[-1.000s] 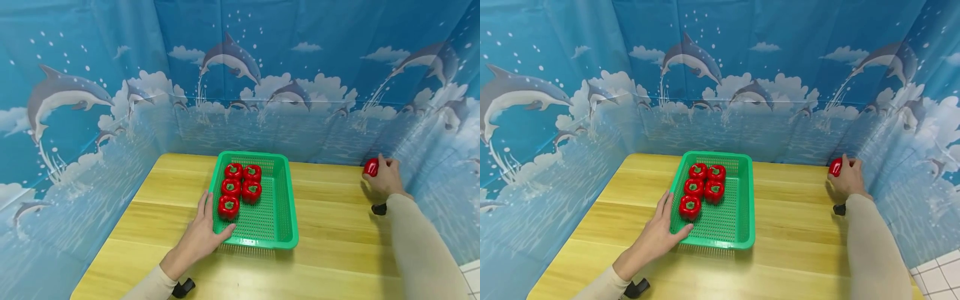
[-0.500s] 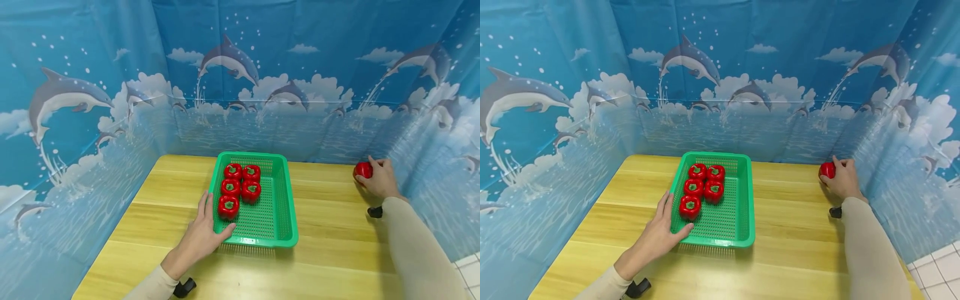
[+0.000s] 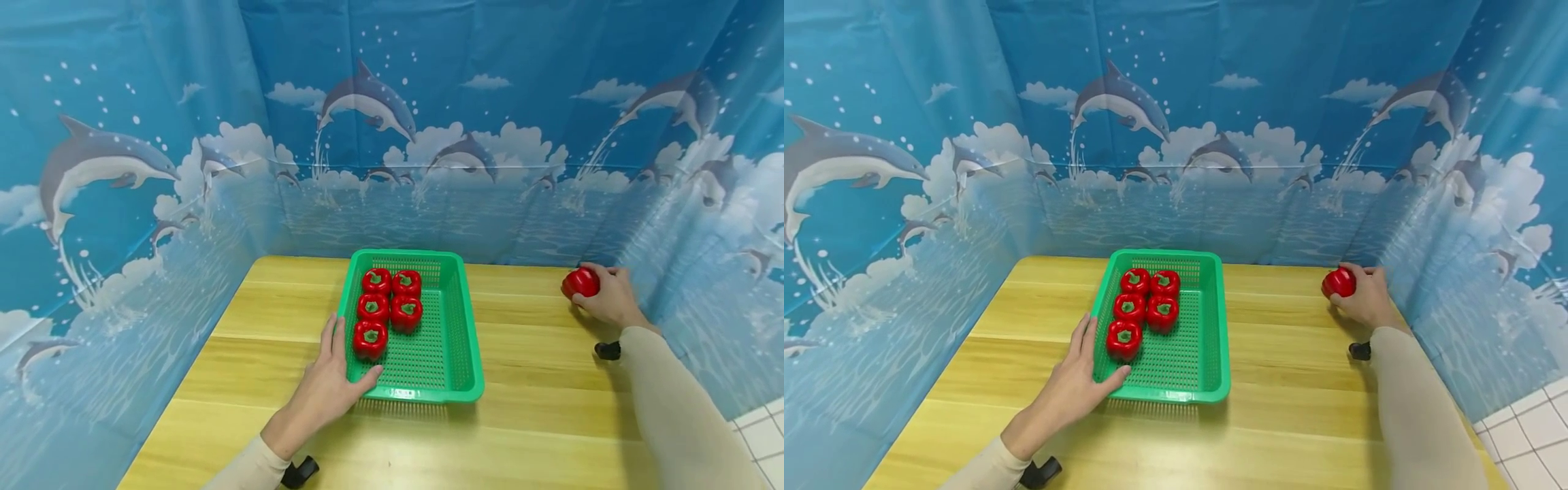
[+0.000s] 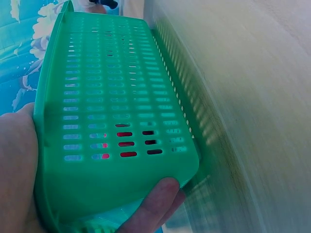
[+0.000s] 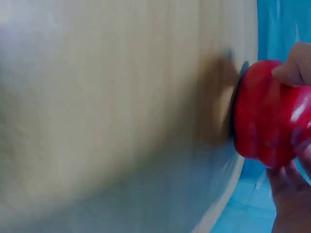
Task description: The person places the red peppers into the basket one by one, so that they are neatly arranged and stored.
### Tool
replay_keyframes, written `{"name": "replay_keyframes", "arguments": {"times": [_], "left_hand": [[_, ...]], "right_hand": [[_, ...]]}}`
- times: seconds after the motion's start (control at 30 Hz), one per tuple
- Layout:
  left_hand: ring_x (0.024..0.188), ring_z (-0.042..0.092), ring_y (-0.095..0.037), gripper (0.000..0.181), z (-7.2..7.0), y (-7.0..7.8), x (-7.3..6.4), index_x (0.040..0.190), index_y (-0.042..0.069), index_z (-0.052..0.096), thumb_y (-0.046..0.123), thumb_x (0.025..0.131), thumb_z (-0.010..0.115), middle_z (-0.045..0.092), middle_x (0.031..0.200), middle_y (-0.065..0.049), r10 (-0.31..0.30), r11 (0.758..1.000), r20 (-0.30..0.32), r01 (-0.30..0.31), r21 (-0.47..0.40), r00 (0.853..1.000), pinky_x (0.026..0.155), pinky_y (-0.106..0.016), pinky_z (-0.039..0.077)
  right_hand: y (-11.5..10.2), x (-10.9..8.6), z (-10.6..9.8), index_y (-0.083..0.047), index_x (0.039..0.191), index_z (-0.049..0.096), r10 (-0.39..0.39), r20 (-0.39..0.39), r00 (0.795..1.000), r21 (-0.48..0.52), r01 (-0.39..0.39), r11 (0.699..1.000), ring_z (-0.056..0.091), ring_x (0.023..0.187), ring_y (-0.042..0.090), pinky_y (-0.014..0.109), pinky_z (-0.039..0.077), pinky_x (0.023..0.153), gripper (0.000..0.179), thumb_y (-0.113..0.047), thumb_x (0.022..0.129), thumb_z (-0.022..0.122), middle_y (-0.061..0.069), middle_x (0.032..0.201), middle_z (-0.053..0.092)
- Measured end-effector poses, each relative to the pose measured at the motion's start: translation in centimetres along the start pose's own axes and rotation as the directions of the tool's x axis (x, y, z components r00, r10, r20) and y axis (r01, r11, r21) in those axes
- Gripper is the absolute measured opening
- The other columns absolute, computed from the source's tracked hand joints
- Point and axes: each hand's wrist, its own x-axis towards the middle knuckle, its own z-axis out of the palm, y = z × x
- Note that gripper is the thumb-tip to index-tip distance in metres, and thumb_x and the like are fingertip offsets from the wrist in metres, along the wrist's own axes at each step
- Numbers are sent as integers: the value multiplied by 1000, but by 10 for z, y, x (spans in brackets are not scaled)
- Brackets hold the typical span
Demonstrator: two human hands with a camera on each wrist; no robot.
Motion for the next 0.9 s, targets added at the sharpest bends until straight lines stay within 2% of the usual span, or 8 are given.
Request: {"name": "replay_keyframes", "arguments": {"times": [0.13,0.4,0.67,0.9], "left_hand": [[52,52,-15,126,-1,0,-1,188,6,4,72,107,73,-2,199,-13,-1,1000,3,1,-6,1000,50,-30,46],[55,55,-14,125,0,2,-2,188,4,5,72,107,73,-1,198,-15,6,1000,5,-6,-11,1000,58,-34,47],[52,53,-14,125,1,2,-3,188,3,6,70,107,74,0,198,-16,12,1000,0,-12,-24,1000,51,-31,46],[53,54,-14,125,1,1,-3,188,3,6,71,107,73,0,198,-17,20,999,-2,-20,-35,1000,51,-31,46]], "right_hand": [[-3,-2,7,5,171,42,-44,21,999,-5,44,999,47,132,72,85,59,101,82,-30,109,83,56,161,31],[-15,-13,13,6,163,53,-126,-63,990,-14,125,992,47,136,69,84,59,99,73,-25,106,87,50,161,44],[-31,-21,14,7,163,49,-116,-54,992,30,118,993,58,132,65,80,61,102,80,-36,108,87,44,156,52],[-60,-27,9,10,162,41,-114,-26,993,69,115,991,61,135,66,80,61,106,89,-44,108,86,45,158,51]]}}
